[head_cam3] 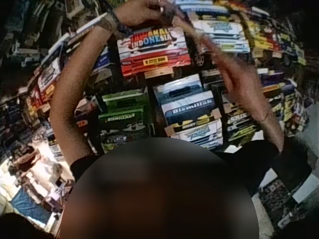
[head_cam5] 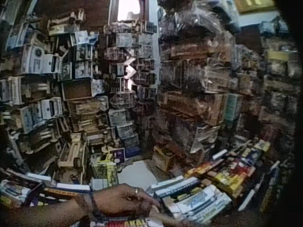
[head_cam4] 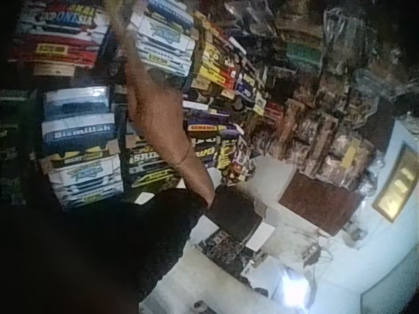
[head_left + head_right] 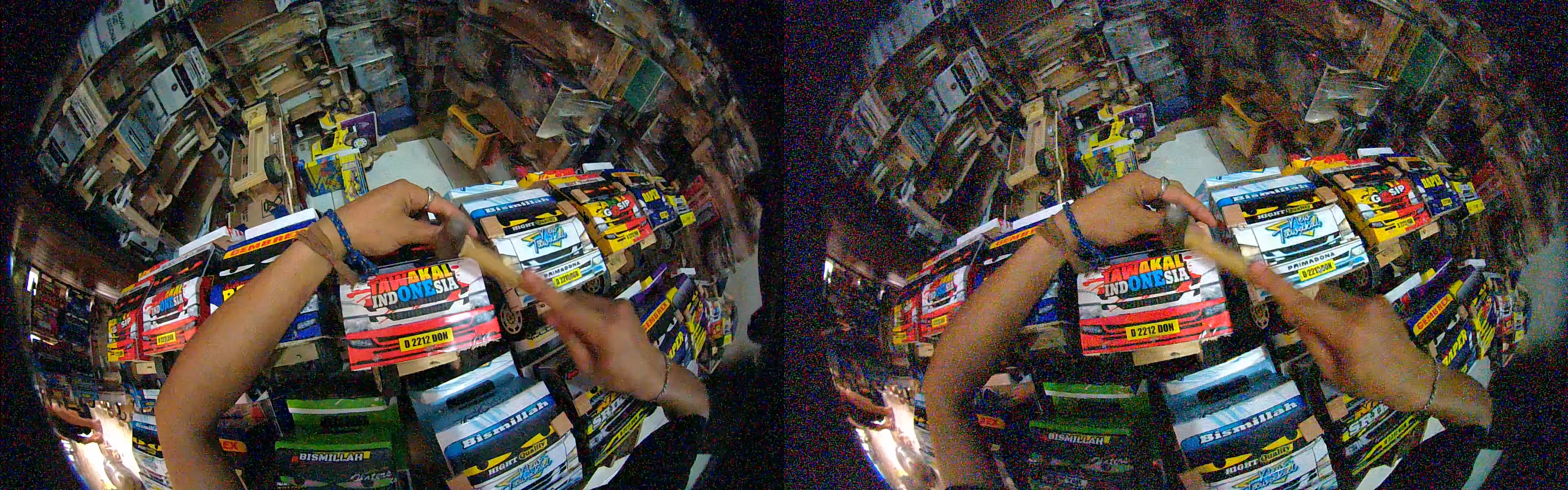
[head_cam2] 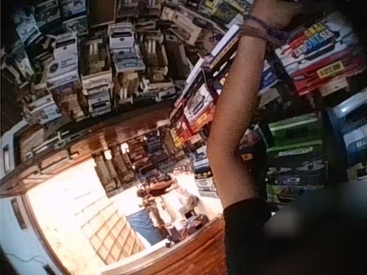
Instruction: The person assembles wooden toy trucks by inserting small wooden pegs into the chassis and using a small hammer to tap them into place. They handle multiple trucks one at a time, picking up pegs from a nearby box and securing them into each vehicle.
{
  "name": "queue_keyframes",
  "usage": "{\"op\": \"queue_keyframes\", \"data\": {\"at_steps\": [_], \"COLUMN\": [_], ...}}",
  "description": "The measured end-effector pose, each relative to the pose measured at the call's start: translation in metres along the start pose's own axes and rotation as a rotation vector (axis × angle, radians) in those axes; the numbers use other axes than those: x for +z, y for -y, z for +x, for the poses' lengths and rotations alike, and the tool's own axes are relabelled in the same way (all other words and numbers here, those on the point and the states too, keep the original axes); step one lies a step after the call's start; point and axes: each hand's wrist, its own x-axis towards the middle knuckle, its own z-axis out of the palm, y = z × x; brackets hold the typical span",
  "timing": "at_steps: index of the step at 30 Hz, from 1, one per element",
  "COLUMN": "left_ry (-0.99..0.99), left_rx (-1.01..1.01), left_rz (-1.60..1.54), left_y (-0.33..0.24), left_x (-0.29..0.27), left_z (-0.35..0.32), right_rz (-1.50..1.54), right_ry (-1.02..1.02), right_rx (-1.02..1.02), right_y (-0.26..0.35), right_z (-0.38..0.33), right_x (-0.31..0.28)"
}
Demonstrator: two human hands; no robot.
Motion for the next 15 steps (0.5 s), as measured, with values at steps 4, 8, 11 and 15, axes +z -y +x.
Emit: {"op": "queue_keyframes", "data": {"at_steps": [4, 8, 11, 15], "left_ry": [0.032, 0.009, 0.022, 0.014], "left_rx": [-0.144, -0.118, -0.177, -0.078], "left_rz": [0.025, -0.143, -0.050, 0.093], "left_y": [0.004, -0.001, -0.007, -0.011], "left_x": [0.000, 0.001, 0.000, -0.002], "left_z": [-0.001, -0.001, -0.003, -0.001], "right_rz": [0.011, -0.055, -0.018, -0.067], "right_ry": [-0.178, -0.019, -0.039, 0.177], "right_rx": [-0.030, -0.011, 0.019, 0.145], "right_y": [0.002, 0.004, 0.006, 0.005], "right_z": [-0.001, 0.000, 0.001, 0.000], "right_x": [0.000, -0.001, -0.001, -0.006]}}
